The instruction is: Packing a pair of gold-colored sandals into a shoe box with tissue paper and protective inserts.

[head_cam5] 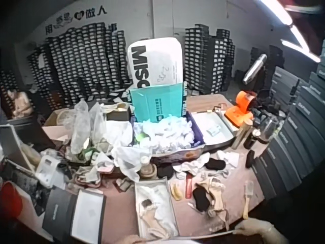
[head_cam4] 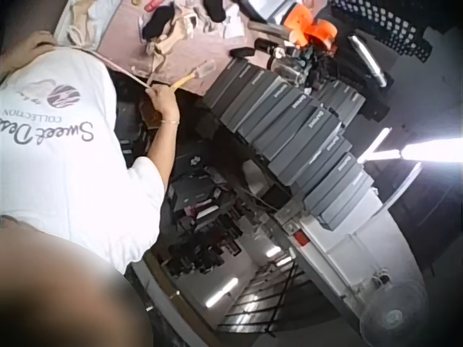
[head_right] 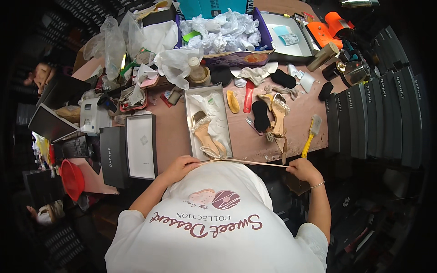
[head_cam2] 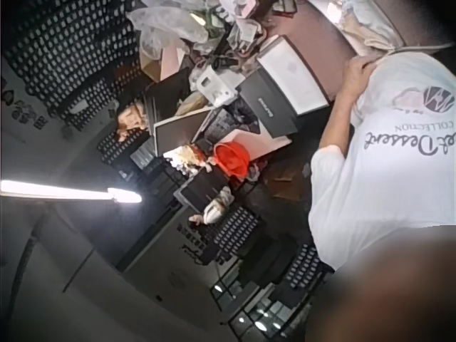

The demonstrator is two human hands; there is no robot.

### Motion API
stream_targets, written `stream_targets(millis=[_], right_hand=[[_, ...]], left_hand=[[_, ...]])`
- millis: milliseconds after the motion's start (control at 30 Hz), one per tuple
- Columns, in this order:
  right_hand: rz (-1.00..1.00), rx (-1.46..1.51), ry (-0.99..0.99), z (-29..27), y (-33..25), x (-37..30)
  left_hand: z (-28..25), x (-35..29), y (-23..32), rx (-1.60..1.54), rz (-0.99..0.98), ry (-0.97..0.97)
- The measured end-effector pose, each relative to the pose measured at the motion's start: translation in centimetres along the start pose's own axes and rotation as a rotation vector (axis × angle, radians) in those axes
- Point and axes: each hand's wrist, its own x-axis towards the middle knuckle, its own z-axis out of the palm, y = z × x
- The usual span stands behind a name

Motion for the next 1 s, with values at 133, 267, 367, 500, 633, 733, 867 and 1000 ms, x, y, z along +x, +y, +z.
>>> stream_targets(millis=[133, 267, 367, 500, 633, 733, 867, 1000], right_hand=[[-0.089, -0.075, 0.216, -1.3, -1.4, -0.2], [-0.229, 0.162, 0.354, -3.4, -10.4, 2.5], [-0.536, 0.232, 0.398, -1.0, -14.9, 6.9], [-0.691, 0.027, 0.309, 4.7, -18.0, 10.6], [-0.665, -0.035, 0.187, 9.7, -17.1, 14.6], [-0.543, 0.015, 0.141, 10.0, -17.9, 15.3], [-0.535, 0.057, 0.166, 11.2, -17.6, 18.6], [-0.474, 0.459, -0.061, 9.0, -17.0, 18.7]], left_hand=[[-5.3, -2.0, -0.3, 0.187, -0.103, -0.018], [-8.6, -0.5, 4.1, -0.127, -0.183, 0.151], [-6.6, 2.1, 7.2, -0.171, -0.020, -0.007], [-1.8, 2.6, 5.5, -0.504, -0.058, 0.094], [-0.5, 2.4, 1.3, -0.768, -0.265, 0.300], [1.3, 3.0, -0.4, -0.695, -0.350, 0.220], [2.6, 3.9, -4.8, -0.612, -0.221, 0.206], [0.4, 4.1, -1.5, 0.087, 0.054, 0.162]])
